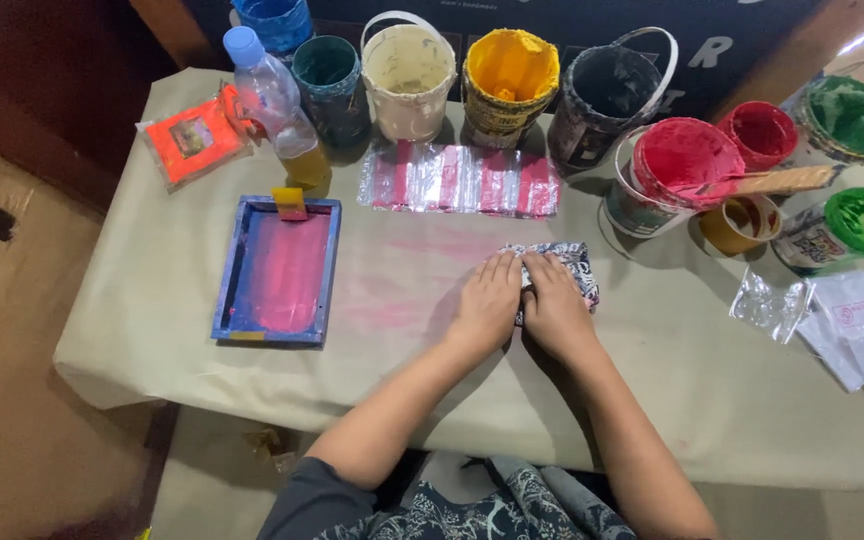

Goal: The person wipes a table surface with a patterned cloth, then places a clear plastic sheet on the table. They use a wooden stick to scoop pink paint from a bucket and spread it onto a blue screen printing frame. Finally, they use a yellow squeegee to spread the paint evenly across the screen.

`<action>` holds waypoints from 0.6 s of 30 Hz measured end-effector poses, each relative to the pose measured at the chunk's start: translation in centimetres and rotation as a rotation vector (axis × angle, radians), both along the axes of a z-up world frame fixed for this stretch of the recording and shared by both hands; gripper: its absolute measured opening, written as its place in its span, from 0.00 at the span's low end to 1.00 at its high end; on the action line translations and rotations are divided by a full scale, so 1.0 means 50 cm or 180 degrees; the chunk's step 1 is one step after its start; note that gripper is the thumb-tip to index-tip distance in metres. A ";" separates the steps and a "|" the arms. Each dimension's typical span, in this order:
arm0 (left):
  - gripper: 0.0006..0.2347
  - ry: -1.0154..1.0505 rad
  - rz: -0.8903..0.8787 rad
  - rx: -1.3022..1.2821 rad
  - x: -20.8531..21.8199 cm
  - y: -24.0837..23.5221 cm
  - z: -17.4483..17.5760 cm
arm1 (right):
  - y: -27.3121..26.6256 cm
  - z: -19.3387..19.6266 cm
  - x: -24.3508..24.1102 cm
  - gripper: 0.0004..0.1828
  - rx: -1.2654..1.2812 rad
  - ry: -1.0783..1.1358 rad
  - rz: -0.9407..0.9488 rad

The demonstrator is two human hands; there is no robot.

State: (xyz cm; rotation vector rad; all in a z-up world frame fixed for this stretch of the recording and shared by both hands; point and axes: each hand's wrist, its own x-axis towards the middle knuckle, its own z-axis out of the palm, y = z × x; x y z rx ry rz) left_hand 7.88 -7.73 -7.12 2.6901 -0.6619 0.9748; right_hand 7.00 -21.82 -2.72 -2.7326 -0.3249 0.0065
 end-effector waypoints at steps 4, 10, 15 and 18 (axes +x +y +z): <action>0.18 0.0048 0.0093 0.0015 0.001 0.030 -0.001 | 0.029 -0.001 0.009 0.32 -0.0009 0.0073 0.0057; 0.19 0.0156 0.0154 0.0116 0.001 0.076 0.004 | 0.075 0.007 0.019 0.31 -0.0124 0.0103 0.0189; 0.19 0.0209 0.0220 0.0247 -0.007 0.114 0.029 | 0.111 0.003 0.024 0.30 -0.0140 -0.0039 0.0311; 0.18 0.0223 0.0249 0.0305 -0.005 0.137 0.030 | 0.133 0.007 0.025 0.29 -0.0201 -0.0013 0.0334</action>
